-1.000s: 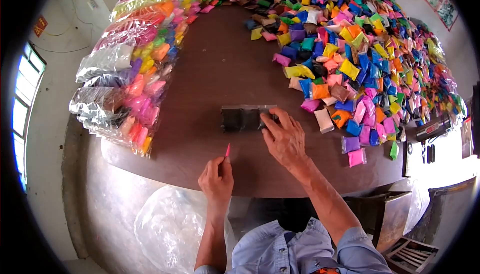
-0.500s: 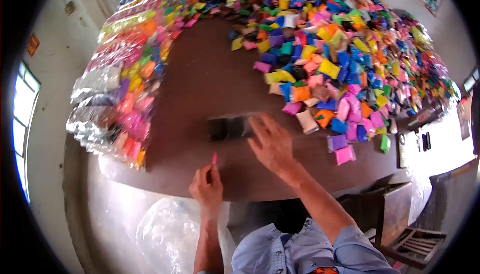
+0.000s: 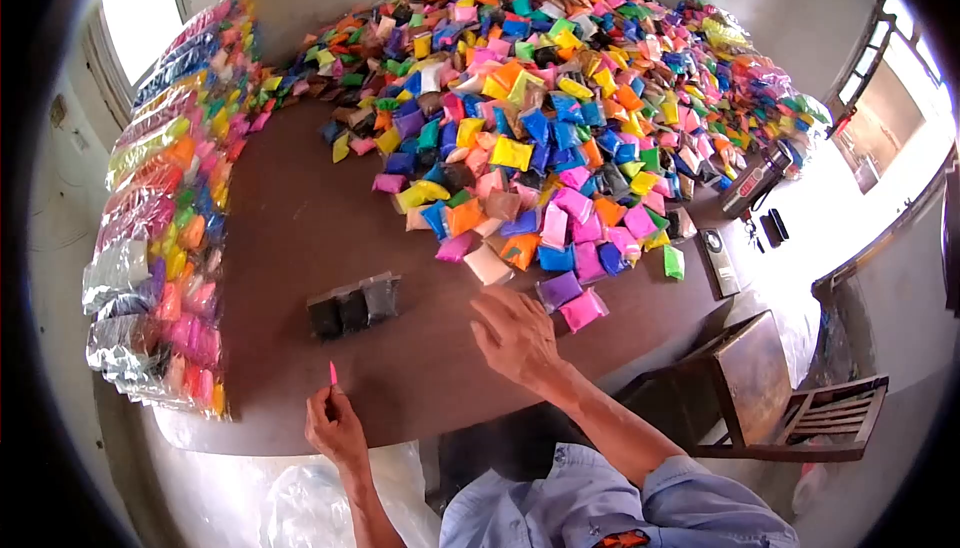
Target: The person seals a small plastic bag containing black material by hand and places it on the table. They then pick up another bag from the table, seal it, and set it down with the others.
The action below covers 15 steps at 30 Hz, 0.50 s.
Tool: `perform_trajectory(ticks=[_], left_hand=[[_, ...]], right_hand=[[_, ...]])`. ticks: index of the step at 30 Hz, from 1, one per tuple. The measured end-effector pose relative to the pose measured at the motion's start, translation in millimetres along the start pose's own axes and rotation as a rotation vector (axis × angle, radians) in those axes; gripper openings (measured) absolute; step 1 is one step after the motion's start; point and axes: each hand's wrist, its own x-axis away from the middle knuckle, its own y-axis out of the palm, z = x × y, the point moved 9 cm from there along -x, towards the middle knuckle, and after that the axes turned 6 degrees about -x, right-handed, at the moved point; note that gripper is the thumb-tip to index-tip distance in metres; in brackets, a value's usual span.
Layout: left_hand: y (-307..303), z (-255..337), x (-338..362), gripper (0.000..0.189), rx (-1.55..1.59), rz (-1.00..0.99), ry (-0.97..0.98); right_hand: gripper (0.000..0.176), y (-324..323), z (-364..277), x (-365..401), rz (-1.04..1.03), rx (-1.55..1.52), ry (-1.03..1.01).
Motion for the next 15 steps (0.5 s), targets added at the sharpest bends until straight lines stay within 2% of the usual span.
perform_trajectory(ticks=[5,10,15], left_hand=[[0.3,0.5,0.0,0.006,-0.006,-0.011,0.012],[2.2,2.8,3.0,0.006,-0.096,0.004,0.061],[3.6,0.8,3.0,0.008,-0.175,0.014,0.106]], right_hand=[[0.029,-29.2,23.9,14.6,0.048,0.015,0.041],[0.021,-29.7,25.8,12.7,0.036,0.003,0.061],[0.019,-29.0,27.1,-46.4,0.072,0.022,-0.024]])
